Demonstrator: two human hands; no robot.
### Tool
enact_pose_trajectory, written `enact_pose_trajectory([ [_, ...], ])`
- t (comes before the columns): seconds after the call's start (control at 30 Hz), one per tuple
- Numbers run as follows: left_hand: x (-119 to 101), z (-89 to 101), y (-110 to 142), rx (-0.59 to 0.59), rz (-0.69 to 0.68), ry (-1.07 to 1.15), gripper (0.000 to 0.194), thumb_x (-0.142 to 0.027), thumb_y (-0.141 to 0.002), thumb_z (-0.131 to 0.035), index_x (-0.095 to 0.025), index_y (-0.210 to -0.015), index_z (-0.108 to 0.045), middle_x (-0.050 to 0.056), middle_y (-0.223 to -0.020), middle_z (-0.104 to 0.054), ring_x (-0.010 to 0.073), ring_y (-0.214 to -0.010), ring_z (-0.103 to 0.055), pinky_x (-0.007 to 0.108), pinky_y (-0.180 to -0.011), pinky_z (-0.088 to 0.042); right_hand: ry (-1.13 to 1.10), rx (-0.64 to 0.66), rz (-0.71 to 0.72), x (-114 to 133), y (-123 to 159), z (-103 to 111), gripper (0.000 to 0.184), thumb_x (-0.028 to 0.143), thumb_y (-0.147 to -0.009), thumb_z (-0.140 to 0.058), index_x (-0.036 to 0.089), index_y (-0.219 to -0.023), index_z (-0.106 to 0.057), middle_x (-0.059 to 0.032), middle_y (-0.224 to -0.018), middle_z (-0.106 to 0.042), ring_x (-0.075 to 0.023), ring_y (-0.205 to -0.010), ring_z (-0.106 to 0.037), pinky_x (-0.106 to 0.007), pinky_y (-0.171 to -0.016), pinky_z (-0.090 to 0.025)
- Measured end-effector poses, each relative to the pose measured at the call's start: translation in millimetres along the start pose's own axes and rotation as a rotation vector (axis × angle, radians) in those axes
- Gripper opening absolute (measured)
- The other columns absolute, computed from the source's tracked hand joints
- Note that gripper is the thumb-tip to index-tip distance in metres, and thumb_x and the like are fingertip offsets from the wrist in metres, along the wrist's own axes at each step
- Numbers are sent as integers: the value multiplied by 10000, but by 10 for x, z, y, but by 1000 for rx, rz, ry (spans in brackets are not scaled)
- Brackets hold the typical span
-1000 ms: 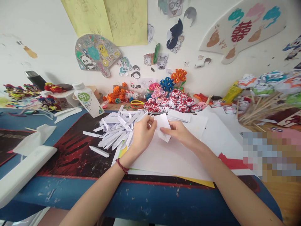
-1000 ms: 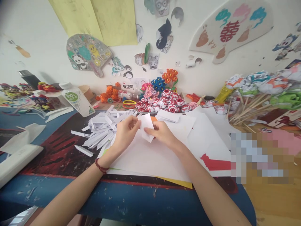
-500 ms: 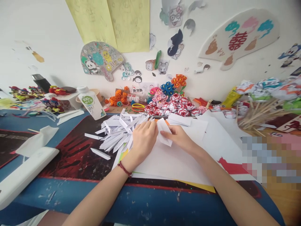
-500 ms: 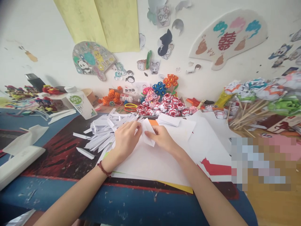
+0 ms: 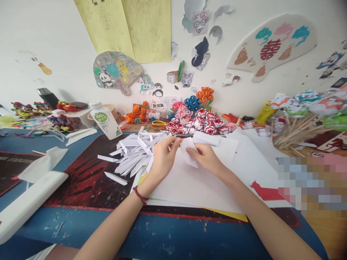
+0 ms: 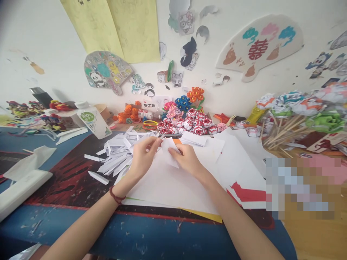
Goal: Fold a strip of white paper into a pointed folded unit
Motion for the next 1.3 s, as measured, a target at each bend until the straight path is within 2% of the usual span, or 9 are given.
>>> enact_pose_trajectory([
  [0.2, 268, -109, -17, 58, 237, 403, 293, -448, -830, -593, -168, -866, -672, 37, -835, -657, 121, -681, -537, 218, -581, -414, 13, -4, 0, 6, 12, 14, 417, 518, -850, -529, 158, -639, -546, 4, -594, -469, -128, -552, -397, -259, -510, -283],
  [0.37, 280, -252, 44, 167, 335, 584, 296, -454, -794, -635, -160, -832, -646, 15, -753, -598, 97, -631, -483, 198, -527, -362, 7, 22, 18, 53, 18, -12, 420, 505, -846, -537, 158, -608, -531, 11, -565, -455, -119, -528, -379, -262, -497, -259],
  [0.6, 352, -312, 81, 174, 381, 599, 325, -469, -735, -693, -152, -742, -618, -13, -645, -540, 79, -555, -434, 203, -480, -294, -48, 57, 36, 97, 31, -60, 421, 515, -839, -541, 159, -616, -520, 23, -577, -408, -106, -533, -331, -262, -501, -235],
  [0.8, 338, -231, 51, 97, 292, 490, 331, -477, -737, -693, -155, -715, -619, -10, -646, -559, 84, -555, -433, 214, -499, -304, -58, 50, 22, 87, 30, -49, 423, 513, -834, -548, 160, -602, -515, 23, -574, -393, -104, -530, -324, -260, -494, -226],
  [0.97, 300, -213, 19, 124, 274, 516, 322, -472, -777, -643, -157, -711, -637, -5, -648, -562, 89, -546, -424, 219, -493, -314, -81, 24, -30, 64, 25, 2, 402, 508, -809, -572, 152, -624, -551, 13, -576, -443, -116, -532, -373, -261, -495, -259],
  [1.13, 300, -202, 7, 131, 281, 515, 276, -430, -759, -673, -154, -758, -667, 15, -715, -610, 94, -571, -451, 221, -512, -331, -90, 22, -23, 89, 31, 6, 394, 495, -809, -575, 150, -620, -551, 9, -579, -457, -119, -538, -391, -261, -498, -270],
  [1.3, 312, -234, 10, 176, 302, 518, 297, -445, -730, -696, -149, -742, -672, 25, -699, -624, 107, -579, -480, 231, -521, -334, -106, 33, -24, 86, 35, -12, 392, 498, -799, -584, 156, -612, -547, 13, -574, -466, -118, -532, -397, -256, -490, -270],
])
Point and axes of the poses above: each hand's wrist, its own y-axis away from the middle knuckle, its own z-axis out of the back of the hand, x = y × z, the point moved 10 cm from there along -y, towards the middle knuckle
